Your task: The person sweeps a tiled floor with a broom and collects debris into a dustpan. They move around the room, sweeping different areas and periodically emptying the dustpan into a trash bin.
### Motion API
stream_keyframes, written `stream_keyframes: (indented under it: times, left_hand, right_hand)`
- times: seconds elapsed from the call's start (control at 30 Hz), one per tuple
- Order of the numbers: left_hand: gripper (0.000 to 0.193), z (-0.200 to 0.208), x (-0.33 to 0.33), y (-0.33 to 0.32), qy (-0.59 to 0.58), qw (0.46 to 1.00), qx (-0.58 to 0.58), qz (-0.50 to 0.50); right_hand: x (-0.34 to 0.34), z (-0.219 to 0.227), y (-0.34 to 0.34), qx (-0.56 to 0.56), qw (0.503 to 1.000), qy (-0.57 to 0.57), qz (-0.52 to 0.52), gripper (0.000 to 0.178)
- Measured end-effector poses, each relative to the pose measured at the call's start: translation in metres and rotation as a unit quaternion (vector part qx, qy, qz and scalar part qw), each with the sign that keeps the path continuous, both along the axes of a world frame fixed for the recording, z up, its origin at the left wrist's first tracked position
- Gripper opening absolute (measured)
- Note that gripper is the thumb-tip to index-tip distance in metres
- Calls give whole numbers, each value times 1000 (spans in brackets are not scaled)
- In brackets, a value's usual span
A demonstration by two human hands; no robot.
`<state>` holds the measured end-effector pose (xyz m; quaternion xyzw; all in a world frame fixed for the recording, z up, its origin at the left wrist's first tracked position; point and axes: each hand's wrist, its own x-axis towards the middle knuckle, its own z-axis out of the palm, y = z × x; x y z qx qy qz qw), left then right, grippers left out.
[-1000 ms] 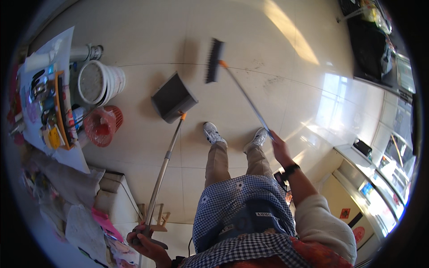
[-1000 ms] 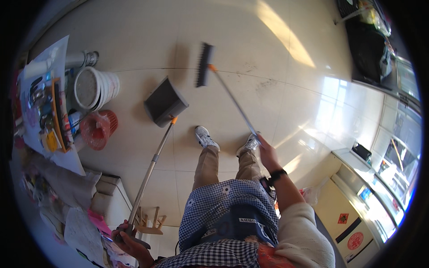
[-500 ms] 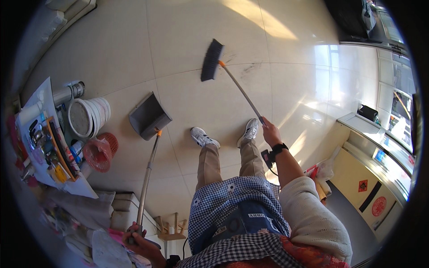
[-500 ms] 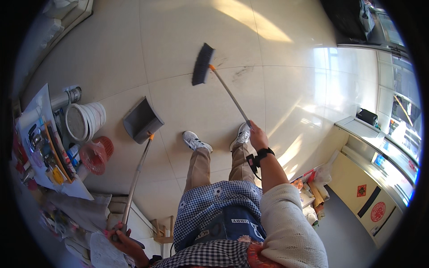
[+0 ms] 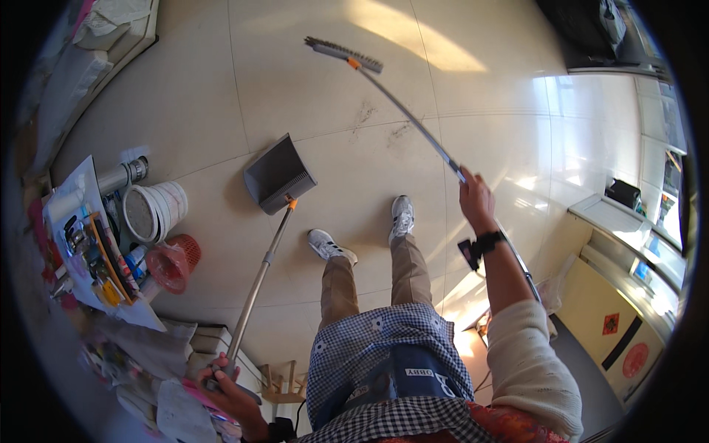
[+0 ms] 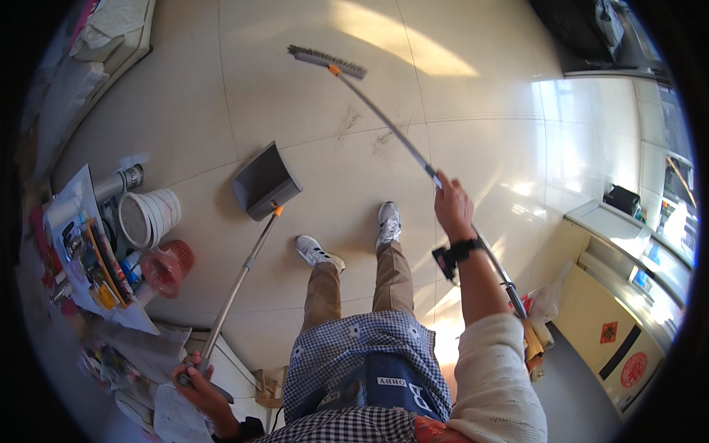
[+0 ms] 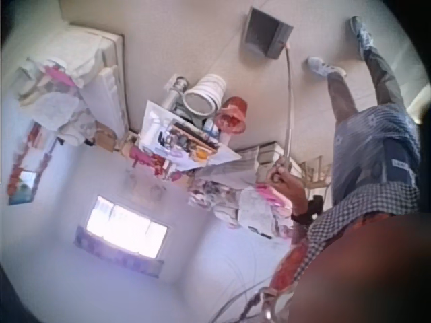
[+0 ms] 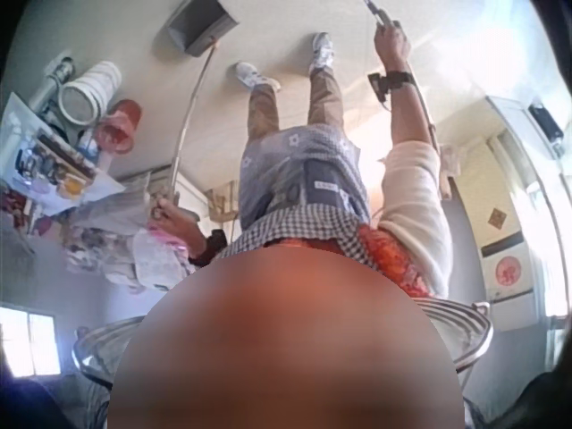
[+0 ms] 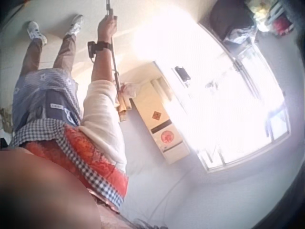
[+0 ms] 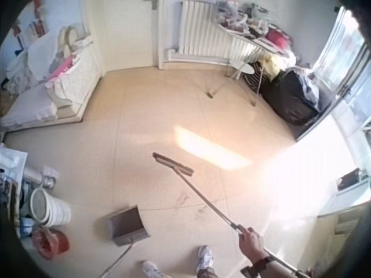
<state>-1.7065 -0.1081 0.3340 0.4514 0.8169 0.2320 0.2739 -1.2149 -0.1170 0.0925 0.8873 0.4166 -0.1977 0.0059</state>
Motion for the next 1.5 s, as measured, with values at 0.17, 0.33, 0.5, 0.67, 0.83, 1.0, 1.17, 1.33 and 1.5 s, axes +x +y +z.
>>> stream_keyframes:
  times: [0.17, 0.33, 0.5, 0.67, 0.83, 1.0, 1.17, 1.33, 1.5]
  left_hand:
    - [20, -5, 32, 27, -7, 998, 49, -48]
    - [14, -1, 59, 44, -13, 997, 62, -37]
    - [15, 0, 65, 58, 32, 998, 50, -33]
    - [16, -1, 67, 63, 81, 995, 38, -39]
    - [18, 0, 61, 74, 81, 996, 23, -25]
    - [24, 0, 52, 84, 120, 993, -10, -12]
    - [30, 2, 52, 94, 143, 989, -27, -10]
    - [30, 4, 47, 100, 135, 990, -30, -13]
    - [30, 0, 41, 101, 99, 995, -22, -25]
  right_hand:
    - [100, -25, 119, 1, 995, -54, 79, 29]
    - [128, -64, 159, -43, 988, -12, 148, 22]
    - [106, -64, 61, -81, 977, 56, 187, 32]
    - [100, -30, -21, -136, 973, 95, 161, 34]
    - [110, 20, -67, -107, 981, 102, 128, 35]
    - [142, 24, -46, -25, 995, 5, 101, 43]
    - [176, -53, 83, 30, 997, -31, 71, 35]
    - [128, -106, 105, 13, 999, 8, 35, 31]
    - [44, -64, -30, -53, 996, 74, 8, 39]
